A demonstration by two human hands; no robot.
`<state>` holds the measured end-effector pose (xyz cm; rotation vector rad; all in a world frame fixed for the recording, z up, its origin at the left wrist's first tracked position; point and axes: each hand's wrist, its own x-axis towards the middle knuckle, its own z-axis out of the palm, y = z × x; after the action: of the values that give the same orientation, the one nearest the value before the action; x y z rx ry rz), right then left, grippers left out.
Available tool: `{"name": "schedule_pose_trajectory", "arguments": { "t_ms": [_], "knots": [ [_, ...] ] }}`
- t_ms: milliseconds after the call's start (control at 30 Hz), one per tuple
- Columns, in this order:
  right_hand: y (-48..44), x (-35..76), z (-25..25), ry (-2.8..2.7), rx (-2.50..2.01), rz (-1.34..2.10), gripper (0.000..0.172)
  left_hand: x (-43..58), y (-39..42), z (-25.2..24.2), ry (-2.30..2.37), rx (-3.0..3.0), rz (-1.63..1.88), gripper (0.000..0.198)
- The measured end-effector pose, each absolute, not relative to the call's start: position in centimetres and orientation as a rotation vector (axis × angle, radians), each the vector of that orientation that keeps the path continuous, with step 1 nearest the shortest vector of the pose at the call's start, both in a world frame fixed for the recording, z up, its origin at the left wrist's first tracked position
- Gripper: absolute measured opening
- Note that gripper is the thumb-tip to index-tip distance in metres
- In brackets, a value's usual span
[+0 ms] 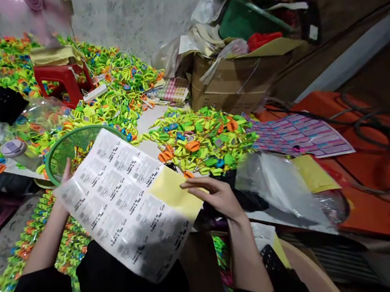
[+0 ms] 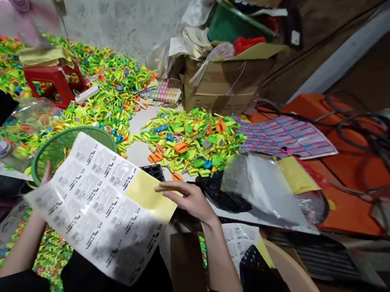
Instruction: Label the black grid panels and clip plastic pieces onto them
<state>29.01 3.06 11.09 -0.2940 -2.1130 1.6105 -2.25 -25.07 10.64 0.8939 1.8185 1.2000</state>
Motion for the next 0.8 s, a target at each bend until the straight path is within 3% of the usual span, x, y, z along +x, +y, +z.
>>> {"name": "schedule_pose_trajectory", "arguments": {
  "t_ms": [100,167,233,367,533,633,800],
  "knots": [
    [3.8,28.6,9.8,-2.115,-0.337,1.742,0.039,-3.2,-26.8,10.9,1.693,0.796,1.361,0.113],
    [3.8,28.2,9.0,-2.177,-0.332,1.822,0.040,-3.2,-27.6,11.3,1.603,0.840,1.223,0.116],
    [3.4,27.6,8.2,-2.247,-0.328,1.907,0.039,-2.3,-27.8,11.6,1.546,0.911,0.936,0.105],
    [2.3,26.7,5.7,-2.401,-0.333,2.040,0.040,1.3,-26.6,10.3,1.585,1.021,0.573,0.063],
    [2.0,27.4,2.9,-2.479,-0.473,1.979,0.036,5.4,-25.1,6.5,1.793,1.297,0.378,0.045],
    [1.6,28.6,3.2,-2.557,-0.528,1.762,0.032,6.4,-24.5,5.8,1.796,1.360,0.392,0.051],
    [-0.4,29.4,6.7,-2.670,-0.547,0.989,0.021,5.0,-23.2,8.0,1.596,1.320,0.538,0.047]
  ]
}}
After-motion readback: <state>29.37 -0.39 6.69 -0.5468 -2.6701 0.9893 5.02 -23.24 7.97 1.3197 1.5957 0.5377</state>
